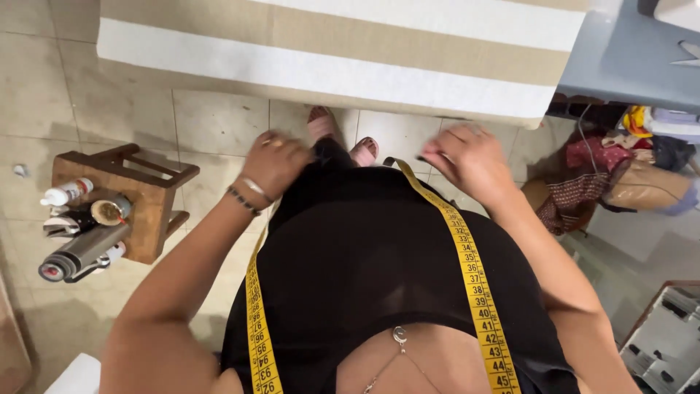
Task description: Finalizing a cushion cover by gluing a label, pinning fabric, and sewing edges using a sewing machine.
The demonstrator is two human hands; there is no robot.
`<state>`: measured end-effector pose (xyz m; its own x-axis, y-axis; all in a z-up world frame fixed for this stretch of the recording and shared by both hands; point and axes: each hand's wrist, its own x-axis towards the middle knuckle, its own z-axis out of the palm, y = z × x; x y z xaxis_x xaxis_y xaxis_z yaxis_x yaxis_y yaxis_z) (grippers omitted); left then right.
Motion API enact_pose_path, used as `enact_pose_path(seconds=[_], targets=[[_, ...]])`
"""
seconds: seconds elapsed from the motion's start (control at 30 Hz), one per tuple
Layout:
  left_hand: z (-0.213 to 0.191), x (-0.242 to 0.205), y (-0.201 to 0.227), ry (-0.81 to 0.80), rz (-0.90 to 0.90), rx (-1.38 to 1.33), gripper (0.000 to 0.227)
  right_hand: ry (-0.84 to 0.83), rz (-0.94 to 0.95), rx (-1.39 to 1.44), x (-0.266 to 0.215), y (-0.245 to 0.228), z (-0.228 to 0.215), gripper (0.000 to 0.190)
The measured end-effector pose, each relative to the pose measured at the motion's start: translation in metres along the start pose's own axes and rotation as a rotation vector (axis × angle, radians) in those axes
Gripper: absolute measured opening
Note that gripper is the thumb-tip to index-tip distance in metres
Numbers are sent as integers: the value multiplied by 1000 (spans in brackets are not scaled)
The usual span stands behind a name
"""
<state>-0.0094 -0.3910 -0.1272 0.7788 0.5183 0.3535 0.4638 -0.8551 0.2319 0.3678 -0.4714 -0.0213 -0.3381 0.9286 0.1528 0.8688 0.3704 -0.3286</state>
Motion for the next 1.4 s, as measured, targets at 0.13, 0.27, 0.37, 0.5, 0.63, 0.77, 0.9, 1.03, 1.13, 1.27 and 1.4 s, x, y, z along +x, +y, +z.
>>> enact_pose_path(seconds=[0.13,0.27,0.37,0.5,0.63,0.77,0.9,1.03,1.13,1.27,1.4], targets=[[-70,-37,14,-1174,-891,168,78,-119,428,127,-77,14,-18,25],[20,-227,-18,-1095,-1101,155,42,-2,897,231,-166,58,12,18],[1,-181,0,-961,-1250,189,22,220,872,141,-174,74,9,23],[-42,-65,-9,-23,-577,448,21,322,927,513,-104,59,-39,55],[-117,67,-25,-196,-540,272,99,89,1014,1012,-63,69,-57,73],[-112,86,-54,-294,-524,160,113,252,899,915,-75,101,-10,22],[-105,67,-77,-263,-570,353,111,447,838,1000,-91,110,22,9],[-127,66,-77,-279,-862,357,110,571,836,1197,-102,113,28,12],[-136,42,-97,-191,-747,290,100,416,643,1032,-104,112,16,35],[-139,35,-122,-288,-829,385,89,454,559,1117,-104,114,6,32],[-142,54,-143,-338,-755,634,72,391,639,799,-96,124,-16,24]])
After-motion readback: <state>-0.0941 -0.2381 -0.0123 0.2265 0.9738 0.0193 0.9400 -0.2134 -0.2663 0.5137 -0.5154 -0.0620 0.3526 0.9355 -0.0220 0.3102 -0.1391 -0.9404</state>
